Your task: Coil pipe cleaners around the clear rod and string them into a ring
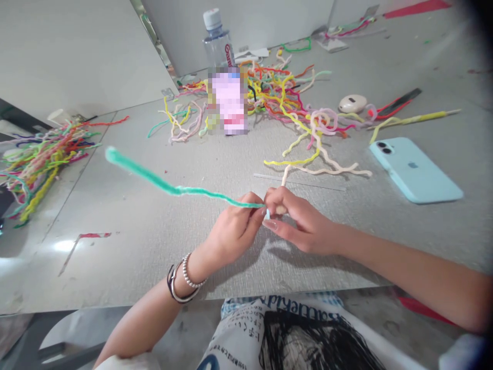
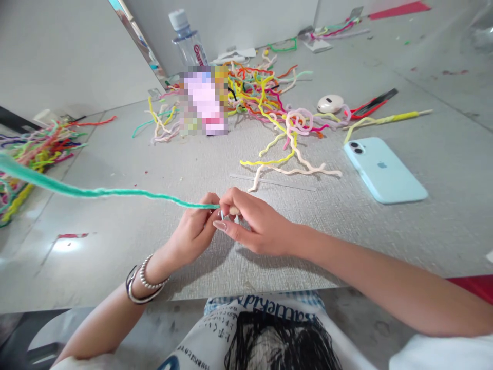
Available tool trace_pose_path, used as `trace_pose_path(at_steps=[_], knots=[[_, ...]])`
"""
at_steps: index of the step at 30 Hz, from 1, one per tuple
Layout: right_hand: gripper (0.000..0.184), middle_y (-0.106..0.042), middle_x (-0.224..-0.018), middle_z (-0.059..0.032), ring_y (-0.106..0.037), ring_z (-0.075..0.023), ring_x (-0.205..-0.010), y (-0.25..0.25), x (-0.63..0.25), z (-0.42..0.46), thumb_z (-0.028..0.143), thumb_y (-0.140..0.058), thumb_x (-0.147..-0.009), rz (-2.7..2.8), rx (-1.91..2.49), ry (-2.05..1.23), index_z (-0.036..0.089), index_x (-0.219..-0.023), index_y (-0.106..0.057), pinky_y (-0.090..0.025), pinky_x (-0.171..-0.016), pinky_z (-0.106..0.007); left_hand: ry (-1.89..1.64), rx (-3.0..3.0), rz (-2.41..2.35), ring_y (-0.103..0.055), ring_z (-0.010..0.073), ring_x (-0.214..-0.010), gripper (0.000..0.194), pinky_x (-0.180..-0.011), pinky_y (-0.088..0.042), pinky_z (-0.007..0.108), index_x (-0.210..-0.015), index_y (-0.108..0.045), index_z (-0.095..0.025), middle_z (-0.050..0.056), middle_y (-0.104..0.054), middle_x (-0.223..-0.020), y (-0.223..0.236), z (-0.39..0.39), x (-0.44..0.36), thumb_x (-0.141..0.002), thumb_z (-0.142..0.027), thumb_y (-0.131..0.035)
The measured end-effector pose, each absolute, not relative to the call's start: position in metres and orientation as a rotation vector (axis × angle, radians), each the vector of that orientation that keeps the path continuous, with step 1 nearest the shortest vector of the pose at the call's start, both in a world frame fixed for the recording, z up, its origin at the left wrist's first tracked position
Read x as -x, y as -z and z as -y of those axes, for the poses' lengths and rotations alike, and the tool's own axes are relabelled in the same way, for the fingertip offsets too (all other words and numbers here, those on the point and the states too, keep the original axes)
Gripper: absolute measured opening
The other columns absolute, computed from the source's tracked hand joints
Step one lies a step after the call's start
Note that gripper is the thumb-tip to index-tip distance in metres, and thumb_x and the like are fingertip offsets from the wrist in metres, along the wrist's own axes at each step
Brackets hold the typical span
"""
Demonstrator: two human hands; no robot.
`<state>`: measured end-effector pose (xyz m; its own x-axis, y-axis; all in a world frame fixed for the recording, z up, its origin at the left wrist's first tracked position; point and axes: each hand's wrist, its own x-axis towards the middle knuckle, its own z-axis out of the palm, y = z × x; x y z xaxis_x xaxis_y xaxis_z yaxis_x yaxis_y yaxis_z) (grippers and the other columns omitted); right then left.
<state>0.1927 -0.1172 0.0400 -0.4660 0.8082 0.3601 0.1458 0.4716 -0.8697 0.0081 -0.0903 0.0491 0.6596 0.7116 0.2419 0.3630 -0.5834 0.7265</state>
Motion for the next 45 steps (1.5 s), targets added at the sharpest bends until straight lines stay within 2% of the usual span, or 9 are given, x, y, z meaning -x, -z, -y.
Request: trace_pose_path(at_steps=[9,12,19,25,28,32,36,40,45], knots=[[0.018,-0.034,-0.073,0.0055,-0.032,-0.0123,-0.064,-0.047,-0.192,0.118,0.039,-0.048,-0.099,1.557,0.740,-1.546,0.026,-0.091,-0.037,-0.029,-0.059,-0.026,-0.823,-2.497,-0.718,-0.043,0.0115,-0.060,0.014,-0.056,-0.036,0.023,-0.086,-0.046,-0.019,-0.002,-0.047,-0.073,-0.045,0.084,-0.004,-0.098,-0.018,-0.039],[0.022,-0.037,-0.071,0.0061,-0.035,-0.0113,-0.063,-0.044,-0.191,0.114,0.043,-0.048,-0.098,1.367,0.695,-1.713,0.025,-0.090,-0.038,-0.030,-0.060,-0.025,-0.864,-2.622,-0.642,-0.046,0.0132,-0.065,0.012,-0.059,-0.040,0.024,-0.092,-0.049,-0.018,0.000,-0.049,-0.075,-0.043,0.083,-0.004,-0.097,-0.015,-0.039],[0.026,-0.048,-0.065,0.0060,-0.042,-0.0086,-0.055,-0.038,-0.190,0.110,0.043,-0.052,-0.096,1.139,0.789,-1.883,0.021,-0.086,-0.042,-0.031,-0.052,-0.023,-0.765,-2.893,-0.587,-0.048,0.0162,-0.067,0.019,-0.057,-0.040,0.025,-0.083,-0.051,-0.018,0.002,-0.053,-0.071,-0.047,0.080,-0.003,-0.097,-0.014,-0.038],[0.031,-0.046,-0.055,0.0051,-0.040,-0.0087,-0.047,-0.041,-0.193,0.106,0.043,-0.053,-0.093,0.990,0.766,-2.200,0.019,-0.076,-0.046,-0.032,-0.047,-0.023,-0.727,-2.755,-0.573,-0.051,0.0159,-0.069,0.021,-0.060,-0.041,0.027,-0.085,-0.055,-0.018,0.003,-0.058,-0.074,-0.043,0.080,-0.004,-0.098,-0.020,-0.039],[0.030,-0.056,-0.069,0.0013,-0.049,-0.0118,-0.055,-0.041,-0.194,0.108,0.049,-0.049,-0.094,1.192,0.843,-1.994,0.020,-0.091,-0.046,-0.042,-0.054,-0.025,-0.756,-2.279,-0.726,-0.050,0.0123,-0.062,0.024,-0.058,-0.040,0.025,-0.083,-0.054,-0.018,0.001,-0.058,-0.070,-0.045,0.083,-0.006,-0.100,-0.024,-0.038],[0.051,-0.061,-0.108,-0.0075,-0.060,-0.0193,-0.084,-0.042,-0.195,0.111,0.046,-0.065,-0.086,1.764,1.074,-1.191,0.023,-0.123,-0.038,-0.046,-0.073,-0.032,-0.761,-1.825,-0.945,-0.038,0.0093,-0.052,0.032,-0.049,-0.033,0.022,-0.070,-0.047,-0.019,-0.004,-0.043,-0.059,-0.050,0.085,-0.008,-0.097,-0.034,-0.044],[0.017,-0.066,-0.097,-0.0090,-0.061,-0.0242,-0.091,-0.042,-0.200,0.109,0.035,-0.049,-0.097,2.130,1.076,-0.589,0.020,-0.102,-0.053,-0.041,-0.078,-0.035,-0.729,-1.807,-0.992,-0.036,0.0095,-0.053,0.034,-0.049,-0.030,0.023,-0.066,-0.044,-0.019,-0.004,-0.039,-0.058,-0.050,0.086,-0.008,-0.095,-0.037,-0.045],[0.015,-0.067,-0.087,-0.0065,-0.061,-0.0211,-0.080,-0.045,-0.203,0.109,0.032,-0.045,-0.099,2.175,1.063,-0.573,0.020,-0.094,-0.052,-0.039,-0.069,-0.030,-0.762,-1.927,-0.966,-0.037,0.0092,-0.053,0.033,-0.051,-0.031,0.023,-0.066,-0.045,-0.019,-0.004,-0.040,-0.059,-0.050,0.088,-0.009,-0.095,-0.033,-0.044],[0.025,-0.062,-0.074,-0.0013,-0.057,-0.0169,-0.065,-0.053,-0.201,0.115,0.042,-0.040,-0.100,2.052,1.141,-0.889,0.021,-0.090,-0.047,-0.034,-0.059,-0.026,-0.838,-1.992,-0.889,-0.038,0.0086,-0.054,0.033,-0.052,-0.033,0.023,-0.066,-0.043,-0.019,-0.003,-0.043,-0.062,-0.053,0.090,-0.011,-0.096,-0.029,-0.044]])
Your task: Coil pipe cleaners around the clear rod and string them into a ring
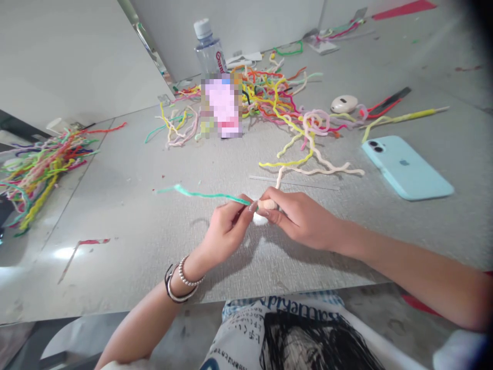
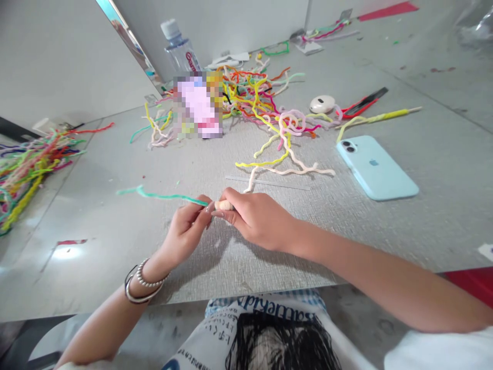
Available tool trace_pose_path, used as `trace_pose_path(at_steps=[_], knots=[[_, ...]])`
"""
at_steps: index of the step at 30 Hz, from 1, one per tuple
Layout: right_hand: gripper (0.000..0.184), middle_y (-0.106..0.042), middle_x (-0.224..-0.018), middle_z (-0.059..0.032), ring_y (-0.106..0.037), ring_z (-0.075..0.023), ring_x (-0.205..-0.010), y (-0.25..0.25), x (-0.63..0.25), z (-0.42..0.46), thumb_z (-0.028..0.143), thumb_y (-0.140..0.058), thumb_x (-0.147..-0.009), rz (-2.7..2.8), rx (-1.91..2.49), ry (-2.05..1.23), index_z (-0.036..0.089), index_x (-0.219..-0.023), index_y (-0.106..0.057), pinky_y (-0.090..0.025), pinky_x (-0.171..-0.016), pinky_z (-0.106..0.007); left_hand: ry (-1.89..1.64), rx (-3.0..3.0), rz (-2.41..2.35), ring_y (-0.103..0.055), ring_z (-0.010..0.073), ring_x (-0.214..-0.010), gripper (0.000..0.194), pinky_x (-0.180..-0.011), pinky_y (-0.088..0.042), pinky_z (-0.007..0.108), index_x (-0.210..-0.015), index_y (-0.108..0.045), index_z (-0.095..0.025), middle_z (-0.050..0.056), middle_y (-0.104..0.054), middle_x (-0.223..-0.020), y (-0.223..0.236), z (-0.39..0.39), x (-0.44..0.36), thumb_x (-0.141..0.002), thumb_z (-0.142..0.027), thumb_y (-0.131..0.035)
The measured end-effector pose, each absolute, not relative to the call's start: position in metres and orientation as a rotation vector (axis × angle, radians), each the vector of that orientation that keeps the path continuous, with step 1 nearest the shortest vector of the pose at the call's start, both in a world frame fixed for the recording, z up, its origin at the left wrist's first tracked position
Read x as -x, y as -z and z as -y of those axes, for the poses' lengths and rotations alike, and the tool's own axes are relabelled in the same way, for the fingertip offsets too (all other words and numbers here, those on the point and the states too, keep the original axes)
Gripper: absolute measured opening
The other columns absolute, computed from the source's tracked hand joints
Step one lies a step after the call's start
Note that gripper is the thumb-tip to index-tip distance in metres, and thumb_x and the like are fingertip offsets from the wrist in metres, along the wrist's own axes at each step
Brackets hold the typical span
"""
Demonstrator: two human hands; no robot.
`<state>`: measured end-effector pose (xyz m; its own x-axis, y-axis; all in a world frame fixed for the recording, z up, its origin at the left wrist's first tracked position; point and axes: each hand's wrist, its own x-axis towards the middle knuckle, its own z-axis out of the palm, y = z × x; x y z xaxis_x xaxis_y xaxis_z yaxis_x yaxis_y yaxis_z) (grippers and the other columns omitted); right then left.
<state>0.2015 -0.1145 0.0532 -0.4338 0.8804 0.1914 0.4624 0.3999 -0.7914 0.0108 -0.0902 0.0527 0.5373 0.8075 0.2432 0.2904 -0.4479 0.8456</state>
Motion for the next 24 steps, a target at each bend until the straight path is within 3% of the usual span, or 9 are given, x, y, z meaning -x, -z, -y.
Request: trace_pose_path(at_steps=[3,7,11,17,20,22,24], knots=[[0.034,-0.053,-0.061,0.0035,-0.051,-0.0135,-0.056,-0.058,-0.199,0.117,0.047,-0.037,-0.101,1.957,1.161,-1.101,0.021,-0.081,-0.044,-0.032,-0.056,-0.026,-0.877,-2.068,-0.869,-0.040,0.0091,-0.054,0.036,-0.054,-0.034,0.023,-0.063,-0.041,-0.019,-0.002,-0.046,-0.063,-0.051,0.090,-0.010,-0.098,-0.029,-0.044],[0.042,-0.046,-0.058,0.0048,-0.045,-0.0109,-0.053,-0.056,-0.196,0.116,0.051,-0.036,-0.100,1.773,1.089,-1.391,0.021,-0.073,-0.042,-0.034,-0.055,-0.025,-0.874,-2.195,-0.818,-0.046,0.0109,-0.058,0.035,-0.058,-0.038,0.025,-0.065,-0.046,-0.019,0.000,-0.052,-0.065,-0.048,0.088,-0.007,-0.099,-0.028,-0.042],[0.042,-0.041,-0.051,0.0073,-0.037,-0.0097,-0.045,-0.048,-0.195,0.113,0.054,-0.040,-0.098,1.420,0.848,-1.852,0.020,-0.076,-0.047,-0.033,-0.049,-0.024,-0.855,-2.277,-0.759,-0.050,0.0118,-0.063,0.027,-0.062,-0.041,0.025,-0.076,-0.054,-0.018,0.002,-0.057,-0.073,-0.047,0.086,-0.003,-0.099,-0.023,-0.042],[0.034,-0.024,-0.040,0.0104,-0.026,-0.0098,-0.037,-0.043,-0.199,0.106,0.040,-0.034,-0.098,0.979,0.537,-2.513,0.020,-0.074,-0.047,-0.025,-0.042,-0.022,-0.872,-2.412,-0.623,-0.049,0.0140,-0.068,0.016,-0.063,-0.040,0.026,-0.087,-0.055,-0.018,0.003,-0.055,-0.075,-0.052,0.086,-0.001,-0.098,-0.019,-0.042],[0.037,-0.037,-0.048,0.0074,-0.035,-0.0104,-0.041,-0.043,-0.197,0.107,0.049,-0.034,-0.098,1.152,0.637,-2.361,0.021,-0.075,-0.044,-0.032,-0.045,-0.023,-0.863,-2.287,-0.711,-0.044,0.0115,-0.059,0.025,-0.057,-0.037,0.024,-0.074,-0.049,-0.019,-0.001,-0.048,-0.066,-0.052,0.089,-0.004,-0.098,-0.022,-0.043],[0.036,-0.052,-0.066,0.0034,-0.044,-0.0112,-0.051,-0.043,-0.194,0.109,0.056,-0.045,-0.093,1.401,0.837,-1.991,0.021,-0.086,-0.046,-0.037,-0.051,-0.025,-0.872,-2.152,-0.865,-0.038,0.0098,-0.054,0.032,-0.053,-0.033,0.023,-0.067,-0.042,-0.019,-0.003,-0.042,-0.061,-0.051,0.090,-0.006,-0.098,-0.026,-0.043],[0.039,-0.056,-0.081,0.0008,-0.048,-0.0125,-0.059,-0.043,-0.192,0.111,0.056,-0.059,-0.087,1.670,1.056,-1.513,0.022,-0.102,-0.047,-0.037,-0.056,-0.025,-0.880,-2.048,-0.987,-0.036,0.0092,-0.052,0.034,-0.051,-0.031,0.023,-0.065,-0.040,-0.019,-0.004,-0.039,-0.059,-0.050,0.090,-0.008,-0.098,-0.029,-0.044]])
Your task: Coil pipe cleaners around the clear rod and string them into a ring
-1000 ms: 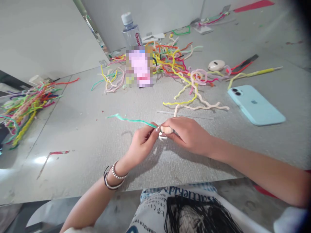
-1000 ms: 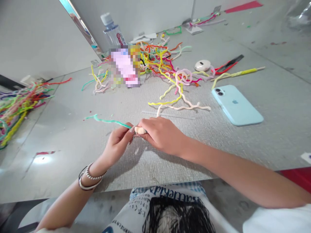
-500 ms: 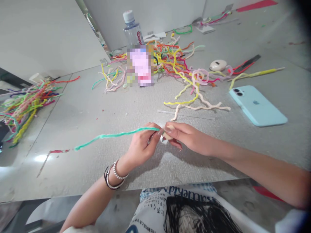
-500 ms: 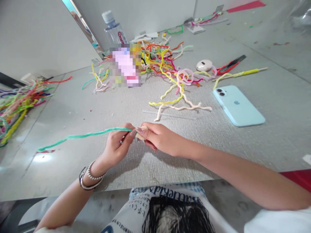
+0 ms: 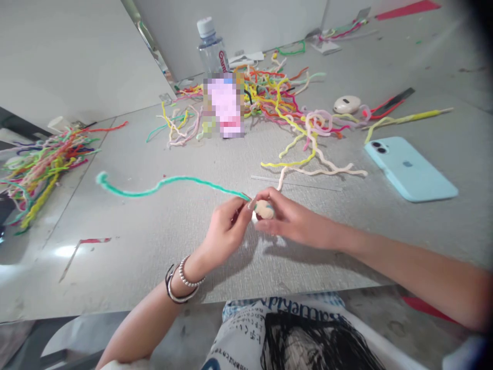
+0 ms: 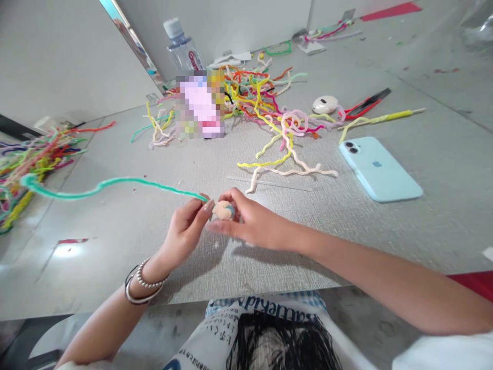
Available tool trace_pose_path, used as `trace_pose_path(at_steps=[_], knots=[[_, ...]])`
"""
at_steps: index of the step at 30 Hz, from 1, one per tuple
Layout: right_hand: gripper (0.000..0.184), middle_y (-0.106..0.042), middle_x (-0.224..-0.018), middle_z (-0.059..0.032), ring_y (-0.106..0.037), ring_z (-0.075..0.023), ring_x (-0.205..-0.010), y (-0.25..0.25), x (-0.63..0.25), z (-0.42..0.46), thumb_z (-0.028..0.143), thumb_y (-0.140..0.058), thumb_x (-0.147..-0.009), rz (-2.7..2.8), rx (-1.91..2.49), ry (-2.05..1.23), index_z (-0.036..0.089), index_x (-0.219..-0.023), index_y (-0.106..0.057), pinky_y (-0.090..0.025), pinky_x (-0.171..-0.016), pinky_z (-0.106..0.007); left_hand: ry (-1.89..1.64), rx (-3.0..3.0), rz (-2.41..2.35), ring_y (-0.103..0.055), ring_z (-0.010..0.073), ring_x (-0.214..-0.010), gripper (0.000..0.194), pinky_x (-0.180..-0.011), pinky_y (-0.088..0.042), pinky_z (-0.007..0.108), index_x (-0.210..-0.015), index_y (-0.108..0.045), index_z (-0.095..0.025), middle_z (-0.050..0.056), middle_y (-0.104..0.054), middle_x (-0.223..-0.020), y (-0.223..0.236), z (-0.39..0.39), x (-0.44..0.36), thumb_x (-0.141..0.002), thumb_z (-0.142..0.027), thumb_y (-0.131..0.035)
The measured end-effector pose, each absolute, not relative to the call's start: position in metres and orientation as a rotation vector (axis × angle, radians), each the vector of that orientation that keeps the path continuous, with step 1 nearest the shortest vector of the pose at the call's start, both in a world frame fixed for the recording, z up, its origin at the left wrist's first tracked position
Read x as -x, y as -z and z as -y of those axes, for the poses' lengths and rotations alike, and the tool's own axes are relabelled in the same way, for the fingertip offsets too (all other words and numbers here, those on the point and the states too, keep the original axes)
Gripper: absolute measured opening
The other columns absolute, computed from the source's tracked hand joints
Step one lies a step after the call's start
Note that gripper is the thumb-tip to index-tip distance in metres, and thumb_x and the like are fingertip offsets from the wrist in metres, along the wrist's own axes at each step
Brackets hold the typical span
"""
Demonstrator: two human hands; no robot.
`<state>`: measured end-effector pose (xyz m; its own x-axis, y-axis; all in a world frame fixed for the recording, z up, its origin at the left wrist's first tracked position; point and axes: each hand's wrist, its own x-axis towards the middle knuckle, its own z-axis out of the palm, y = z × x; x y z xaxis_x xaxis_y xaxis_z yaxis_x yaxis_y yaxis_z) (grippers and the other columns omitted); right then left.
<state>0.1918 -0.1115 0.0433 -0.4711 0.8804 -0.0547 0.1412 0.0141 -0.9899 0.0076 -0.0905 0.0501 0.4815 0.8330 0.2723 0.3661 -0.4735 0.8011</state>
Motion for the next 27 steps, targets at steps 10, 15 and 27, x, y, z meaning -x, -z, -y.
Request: trace_pose_path(at_steps=[10,15,27], knots=[[0.043,-0.053,-0.063,0.0011,-0.051,-0.0133,-0.059,-0.048,-0.194,0.118,0.051,-0.036,-0.100,1.802,1.086,-1.285,0.019,-0.074,-0.051,-0.037,-0.060,-0.027,-0.837,-2.090,-0.899,-0.042,0.0088,-0.056,0.029,-0.056,-0.034,0.022,-0.072,-0.046,-0.018,-0.004,-0.045,-0.062,-0.053,0.090,-0.007,-0.099,-0.027,-0.043],[0.049,-0.052,-0.053,0.0027,-0.047,-0.0116,-0.048,-0.049,-0.192,0.117,0.055,-0.034,-0.099,1.468,0.840,-1.826,0.017,-0.080,-0.057,-0.036,-0.053,-0.026,-0.815,-2.147,-0.738,-0.045,0.0099,-0.060,0.027,-0.059,-0.037,0.023,-0.077,-0.047,-0.019,-0.002,-0.050,-0.068,-0.051,0.087,-0.002,-0.101,-0.030,-0.040],[0.045,-0.048,-0.045,0.0025,-0.041,-0.0085,-0.041,-0.042,-0.196,0.116,0.035,-0.029,-0.103,0.828,0.302,-2.619,0.013,-0.077,-0.059,-0.038,-0.049,-0.020,-1.156,-2.207,-0.387,-0.045,0.0103,-0.062,0.032,-0.058,-0.038,0.024,-0.084,-0.050,-0.020,-0.001,-0.051,-0.073,-0.022,0.080,-0.006,-0.100,-0.047,-0.041]])
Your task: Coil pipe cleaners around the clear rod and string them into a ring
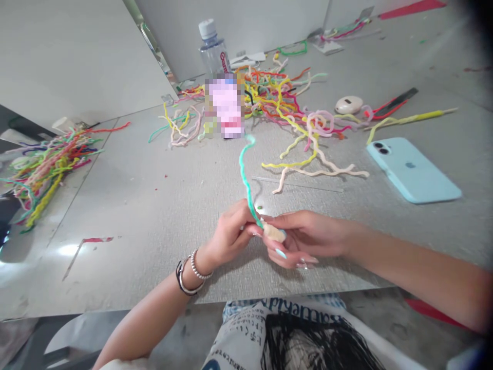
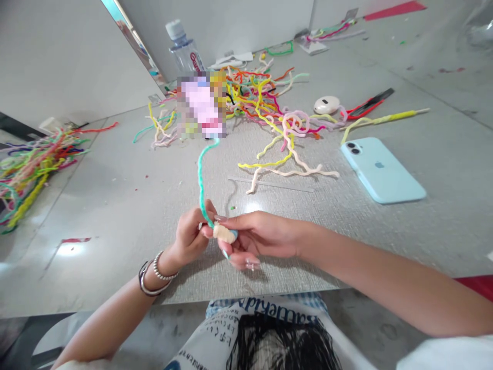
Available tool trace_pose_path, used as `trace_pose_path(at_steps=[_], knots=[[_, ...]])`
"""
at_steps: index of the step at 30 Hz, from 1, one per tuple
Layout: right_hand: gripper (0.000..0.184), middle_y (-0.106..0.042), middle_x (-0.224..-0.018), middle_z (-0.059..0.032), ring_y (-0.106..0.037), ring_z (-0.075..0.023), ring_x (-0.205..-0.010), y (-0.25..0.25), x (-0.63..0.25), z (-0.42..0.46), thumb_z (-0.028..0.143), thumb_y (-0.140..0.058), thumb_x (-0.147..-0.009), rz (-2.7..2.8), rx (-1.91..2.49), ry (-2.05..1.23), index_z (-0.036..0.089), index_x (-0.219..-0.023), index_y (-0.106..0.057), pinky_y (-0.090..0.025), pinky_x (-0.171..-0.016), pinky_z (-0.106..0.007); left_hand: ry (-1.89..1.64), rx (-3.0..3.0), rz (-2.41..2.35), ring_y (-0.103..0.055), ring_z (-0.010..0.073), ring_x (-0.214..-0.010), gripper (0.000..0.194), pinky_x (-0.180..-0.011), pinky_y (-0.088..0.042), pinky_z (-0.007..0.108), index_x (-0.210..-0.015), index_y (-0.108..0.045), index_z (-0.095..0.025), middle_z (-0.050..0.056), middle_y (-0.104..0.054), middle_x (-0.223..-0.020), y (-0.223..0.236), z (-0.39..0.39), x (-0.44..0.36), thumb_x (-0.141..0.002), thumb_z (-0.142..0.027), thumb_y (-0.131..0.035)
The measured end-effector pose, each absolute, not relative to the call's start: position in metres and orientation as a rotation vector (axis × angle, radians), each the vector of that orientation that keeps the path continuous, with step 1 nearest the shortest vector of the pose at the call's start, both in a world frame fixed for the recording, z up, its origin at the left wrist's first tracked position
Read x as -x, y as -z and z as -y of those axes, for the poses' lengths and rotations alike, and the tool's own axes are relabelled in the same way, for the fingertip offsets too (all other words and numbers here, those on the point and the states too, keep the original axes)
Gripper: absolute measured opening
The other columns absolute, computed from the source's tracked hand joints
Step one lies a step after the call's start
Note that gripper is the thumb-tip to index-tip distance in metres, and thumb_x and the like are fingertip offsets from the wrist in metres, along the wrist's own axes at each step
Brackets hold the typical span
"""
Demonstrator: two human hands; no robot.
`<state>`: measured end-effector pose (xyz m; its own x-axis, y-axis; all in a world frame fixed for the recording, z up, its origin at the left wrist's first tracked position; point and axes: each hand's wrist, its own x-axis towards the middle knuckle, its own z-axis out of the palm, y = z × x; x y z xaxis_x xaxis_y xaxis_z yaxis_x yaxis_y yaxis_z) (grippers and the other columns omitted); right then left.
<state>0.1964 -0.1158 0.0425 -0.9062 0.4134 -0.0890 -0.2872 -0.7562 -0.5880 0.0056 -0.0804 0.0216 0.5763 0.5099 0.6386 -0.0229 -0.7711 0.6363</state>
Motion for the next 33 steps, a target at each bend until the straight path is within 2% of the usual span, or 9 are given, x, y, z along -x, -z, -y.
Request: trace_pose_path(at_steps=[5,9,12,16,20,23,27,29,33], knots=[[0.038,-0.052,-0.052,0.0022,-0.041,-0.0086,-0.041,-0.039,-0.192,0.118,0.034,-0.033,-0.102,0.744,0.114,-2.700,0.012,-0.087,-0.060,-0.037,-0.046,-0.021,-1.117,-2.159,-0.421,-0.041,0.0111,-0.059,0.046,-0.054,-0.035,0.025,-0.080,-0.046,-0.020,-0.002,-0.045,-0.069,-0.016,0.079,-0.008,-0.087,-0.066,-0.047],[0.032,-0.049,-0.051,0.0043,-0.039,-0.0078,-0.039,-0.037,-0.191,0.119,0.034,-0.042,-0.099,0.764,0.082,-2.731,0.012,-0.087,-0.061,-0.037,-0.045,-0.022,-1.138,-2.173,-0.337,-0.039,0.0102,-0.057,0.049,-0.053,-0.033,0.024,-0.079,-0.043,-0.021,-0.004,-0.041,-0.067,-0.014,0.079,-0.010,-0.083,-0.069,-0.050],[0.030,-0.049,-0.055,0.0045,-0.040,-0.0081,-0.040,-0.041,-0.193,0.118,0.038,-0.047,-0.096,0.885,0.254,-2.717,0.013,-0.087,-0.060,-0.035,-0.042,-0.022,-1.124,-2.225,-0.312,-0.041,0.0109,-0.059,0.047,-0.054,-0.034,0.024,-0.082,-0.046,-0.020,-0.004,-0.044,-0.068,-0.014,0.078,-0.008,-0.085,-0.067,-0.050],[0.034,-0.054,-0.062,0.0022,-0.048,-0.0090,-0.050,-0.052,-0.197,0.112,0.045,-0.051,-0.093,1.268,0.674,-2.281,0.014,-0.083,-0.060,-0.040,-0.049,-0.023,-1.121,-2.276,-0.398,-0.048,0.0122,-0.064,0.038,-0.057,-0.038,0.025,-0.095,-0.050,-0.020,-0.001,-0.051,-0.076,-0.013,0.076,-0.004,-0.089,-0.057,-0.055],[0.031,-0.055,-0.068,0.0042,-0.049,-0.0092,-0.057,-0.058,-0.200,0.105,0.044,-0.069,-0.082,1.302,0.983,-1.784,0.018,-0.083,-0.052,-0.040,-0.052,-0.022,-1.170,-2.276,-0.551,-0.049,0.0120,-0.068,0.028,-0.059,-0.040,0.024,-0.103,-0.051,-0.020,0.001,-0.054,-0.083,-0.015,0.074,-0.003,-0.092,-0.044,-0.059],[0.030,-0.053,-0.070,0.0048,-0.047,-0.0097,-0.059,-0.058,-0.201,0.102,0.041,-0.073,-0.079,1.298,1.065,-1.568,0.019,-0.085,-0.053,-0.037,-0.053,-0.023,-1.198,-2.150,-0.591,-0.050,0.0126,-0.072,0.023,-0.060,-0.042,0.024,-0.104,-0.052,-0.021,0.003,-0.056,-0.089,-0.018,0.078,-0.005,-0.093,-0.040,-0.058],[0.023,-0.057,-0.079,0.0024,-0.051,-0.0117,-0.068,-0.054,-0.203,0.099,0.038,-0.072,-0.080,1.358,1.088,-1.346,0.020,-0.088,-0.059,-0.038,-0.058,-0.024,-1.330,-1.668,-0.776,-0.053,0.0132,-0.074,0.014,-0.060,-0.044,0.024,-0.099,-0.052,-0.022,0.002,-0.055,-0.086,-0.029,0.079,-0.011,-0.094,-0.035,-0.053],[0.019,-0.061,-0.086,0.0016,-0.056,-0.0129,-0.073,-0.051,-0.204,0.098,0.035,-0.071,-0.082,1.399,1.094,-1.225,0.022,-0.092,-0.061,-0.040,-0.060,-0.025,-1.484,-1.310,-0.894,-0.053,0.0113,-0.069,0.014,-0.058,-0.042,0.023,-0.097,-0.049,-0.023,0.000,-0.054,-0.084,-0.037,0.071,-0.009,-0.091,-0.033,-0.056],[0.010,-0.066,-0.093,0.0012,-0.061,-0.0141,-0.080,-0.049,-0.208,0.095,0.024,-0.068,-0.084,1.525,1.084,-0.904,0.024,-0.094,-0.064,-0.046,-0.067,-0.026,-1.696,-0.773,-1.266,-0.056,0.0092,-0.073,0.035,-0.060,-0.039,0.020,-0.096,-0.044,-0.025,-0.001,-0.057,-0.092,-0.056,0.044,0.014,-0.072,-0.014,-0.067]])
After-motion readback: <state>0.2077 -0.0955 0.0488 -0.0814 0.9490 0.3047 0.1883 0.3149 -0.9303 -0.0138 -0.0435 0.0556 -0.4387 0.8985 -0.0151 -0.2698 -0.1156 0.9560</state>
